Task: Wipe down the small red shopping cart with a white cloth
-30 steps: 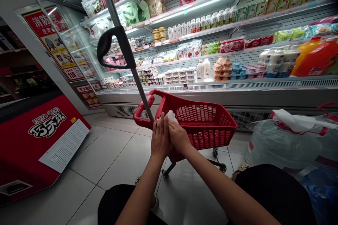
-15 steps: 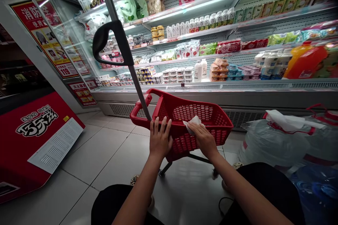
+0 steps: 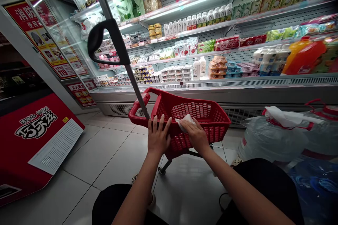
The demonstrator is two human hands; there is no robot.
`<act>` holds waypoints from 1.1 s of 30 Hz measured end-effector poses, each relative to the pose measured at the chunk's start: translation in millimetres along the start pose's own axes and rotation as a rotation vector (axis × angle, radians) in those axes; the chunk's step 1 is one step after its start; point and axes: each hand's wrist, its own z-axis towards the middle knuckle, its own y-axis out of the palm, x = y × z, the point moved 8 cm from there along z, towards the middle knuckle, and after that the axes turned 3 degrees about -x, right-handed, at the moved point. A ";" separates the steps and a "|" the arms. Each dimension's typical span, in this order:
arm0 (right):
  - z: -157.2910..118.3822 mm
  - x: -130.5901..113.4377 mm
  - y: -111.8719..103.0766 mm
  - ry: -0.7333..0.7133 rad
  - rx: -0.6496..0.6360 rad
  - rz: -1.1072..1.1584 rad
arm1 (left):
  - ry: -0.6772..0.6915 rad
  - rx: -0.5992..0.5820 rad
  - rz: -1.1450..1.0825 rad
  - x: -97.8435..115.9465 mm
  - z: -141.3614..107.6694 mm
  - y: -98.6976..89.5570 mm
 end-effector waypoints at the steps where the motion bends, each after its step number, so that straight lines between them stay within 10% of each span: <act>1: -11.5 14.9 -6.5 0.019 0.005 -0.030 | -0.008 0.001 -0.005 -2.0 -0.5 -0.4; 6: -42.4 50.9 -18.7 0.098 -0.004 -0.140 | -0.096 0.018 -0.036 1.7 2.0 5.3; 12: -13.1 3.2 4.9 0.038 -0.024 -0.089 | -0.035 -0.071 -0.068 37.8 13.0 36.7; 18: -15.6 -4.2 3.0 -0.023 -0.056 -0.059 | -0.014 -0.082 -0.039 26.5 6.9 39.5; 33: -122.4 116.1 -66.3 0.173 -0.003 -0.289 | 0.009 -0.032 -0.064 19.0 2.8 34.1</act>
